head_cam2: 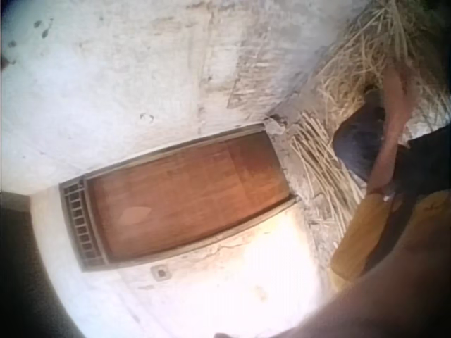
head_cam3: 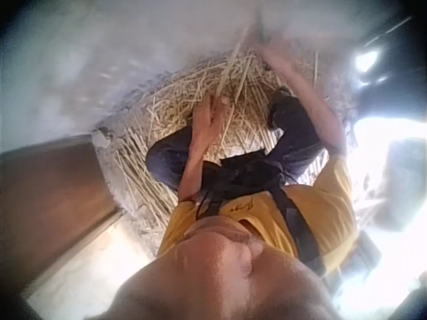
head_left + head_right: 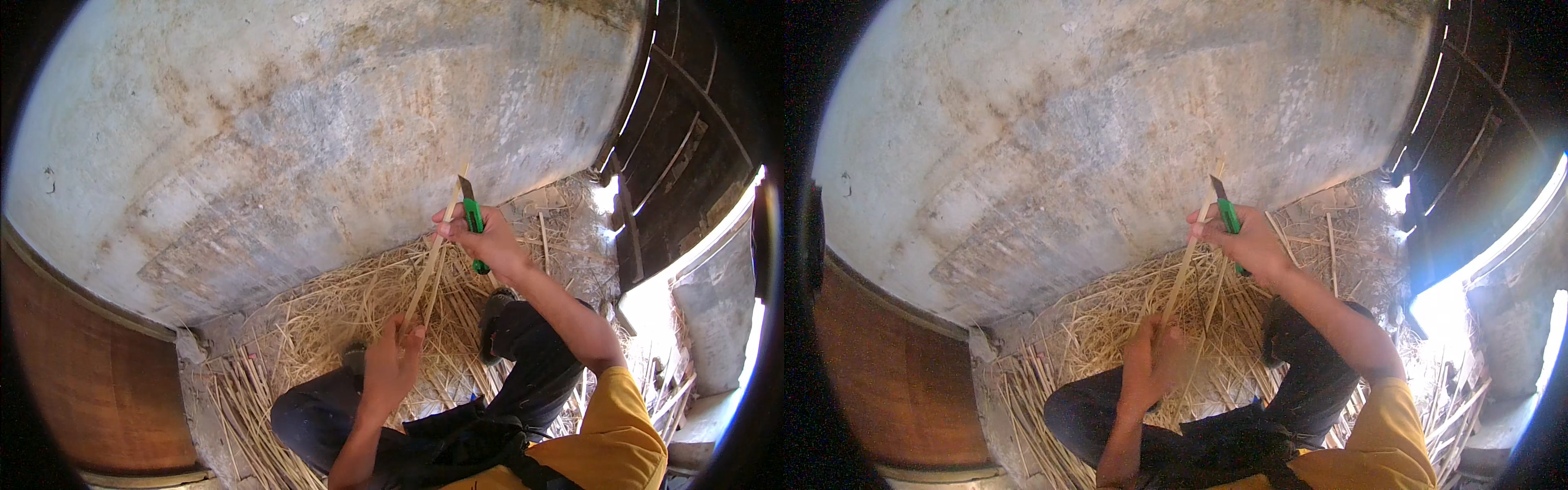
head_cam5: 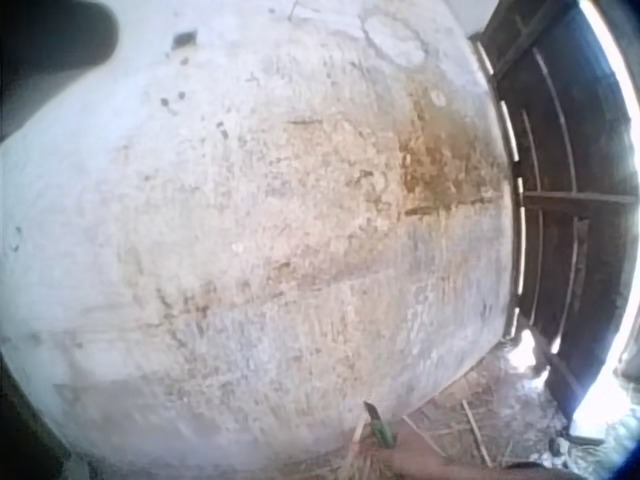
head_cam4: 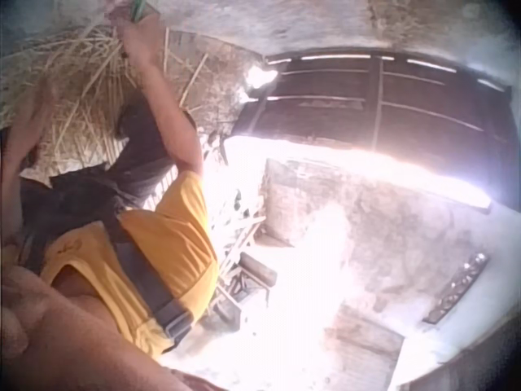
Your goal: The person splits a long, thin bamboo strip using a utility knife held in the right hand.
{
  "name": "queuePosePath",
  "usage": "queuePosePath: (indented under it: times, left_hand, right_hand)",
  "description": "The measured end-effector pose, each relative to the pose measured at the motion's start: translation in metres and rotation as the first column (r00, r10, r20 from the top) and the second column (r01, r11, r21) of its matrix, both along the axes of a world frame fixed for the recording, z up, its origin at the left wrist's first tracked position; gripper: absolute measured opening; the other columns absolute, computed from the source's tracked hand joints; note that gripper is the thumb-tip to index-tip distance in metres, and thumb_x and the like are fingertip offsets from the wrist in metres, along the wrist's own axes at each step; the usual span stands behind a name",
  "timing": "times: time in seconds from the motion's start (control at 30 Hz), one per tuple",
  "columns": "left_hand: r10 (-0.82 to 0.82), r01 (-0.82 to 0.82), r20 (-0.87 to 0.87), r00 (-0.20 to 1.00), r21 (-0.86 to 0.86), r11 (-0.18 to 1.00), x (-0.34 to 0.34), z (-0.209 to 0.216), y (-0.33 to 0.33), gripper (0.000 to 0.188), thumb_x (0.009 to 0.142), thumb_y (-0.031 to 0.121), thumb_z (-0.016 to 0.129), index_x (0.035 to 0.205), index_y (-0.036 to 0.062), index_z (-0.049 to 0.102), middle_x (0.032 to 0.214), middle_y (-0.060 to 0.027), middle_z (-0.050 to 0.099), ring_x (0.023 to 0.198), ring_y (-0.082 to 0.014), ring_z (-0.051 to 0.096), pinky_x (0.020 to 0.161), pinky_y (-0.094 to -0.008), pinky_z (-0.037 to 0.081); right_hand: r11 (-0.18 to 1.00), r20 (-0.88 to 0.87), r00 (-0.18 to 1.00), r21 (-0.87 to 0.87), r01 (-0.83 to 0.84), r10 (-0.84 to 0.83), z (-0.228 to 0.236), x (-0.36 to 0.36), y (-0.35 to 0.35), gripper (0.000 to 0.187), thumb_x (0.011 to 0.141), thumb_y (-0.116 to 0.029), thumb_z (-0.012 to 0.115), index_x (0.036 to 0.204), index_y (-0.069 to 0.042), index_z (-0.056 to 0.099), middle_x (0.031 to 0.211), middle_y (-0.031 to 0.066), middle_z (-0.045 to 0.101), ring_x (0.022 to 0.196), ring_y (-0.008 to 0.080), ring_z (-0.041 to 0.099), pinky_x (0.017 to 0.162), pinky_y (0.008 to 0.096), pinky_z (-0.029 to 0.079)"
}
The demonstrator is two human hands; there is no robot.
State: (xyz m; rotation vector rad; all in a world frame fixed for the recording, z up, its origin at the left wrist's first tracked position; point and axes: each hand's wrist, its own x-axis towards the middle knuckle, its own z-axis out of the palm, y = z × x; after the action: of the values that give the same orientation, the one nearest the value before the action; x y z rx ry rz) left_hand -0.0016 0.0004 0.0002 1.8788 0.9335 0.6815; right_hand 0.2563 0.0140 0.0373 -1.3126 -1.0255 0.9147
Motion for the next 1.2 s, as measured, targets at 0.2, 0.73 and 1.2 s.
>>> queuePosePath:
  times: [0.2,0.73,1.2]
  left_hand:
    - [0.132,-0.117,0.105,0.986,-0.142,0.983,0.002,0.007,-0.001,0.022,0.104,0.019,0.058,0.109,-0.0015,0.063,0.075,-0.0029,0.063,0.067,-0.0089,0.056,0.061,-0.0276,0.046]
    - [0.171,-0.156,0.124,0.977,-0.122,0.980,-0.001,0.006,-0.001,0.019,0.103,0.018,0.059,0.102,0.0001,0.063,0.070,0.0018,0.057,0.063,-0.0051,0.049,0.056,-0.0236,0.040]
    - [0.199,-0.201,0.035,0.979,0.049,0.978,0.001,0.011,-0.004,0.015,0.099,0.011,0.065,0.104,-0.0024,0.062,0.084,-0.0135,0.071,0.075,-0.0134,0.066,0.067,-0.0294,0.052]
  right_hand:
    - [0.998,0.000,0.998,0.013,-0.065,0.065,0.009,-0.009,-0.004,0.035,0.095,-0.019,0.073,0.126,-0.004,0.067,0.099,0.0079,0.078,0.087,0.0072,0.069,0.063,0.0205,0.045]
    - [0.997,-0.074,0.994,-0.014,-0.082,0.080,0.021,-0.010,-0.011,0.037,0.094,-0.013,0.071,0.129,-0.003,0.066,0.096,0.0086,0.076,0.059,0.0017,0.051,0.051,0.0196,0.034]
    - [0.999,-0.055,0.998,0.005,0.043,-0.042,0.004,-0.011,-0.008,0.017,0.096,-0.017,0.070,0.099,-0.001,0.072,0.086,0.0058,0.075,0.055,0.0018,0.048,0.050,0.0202,0.036]
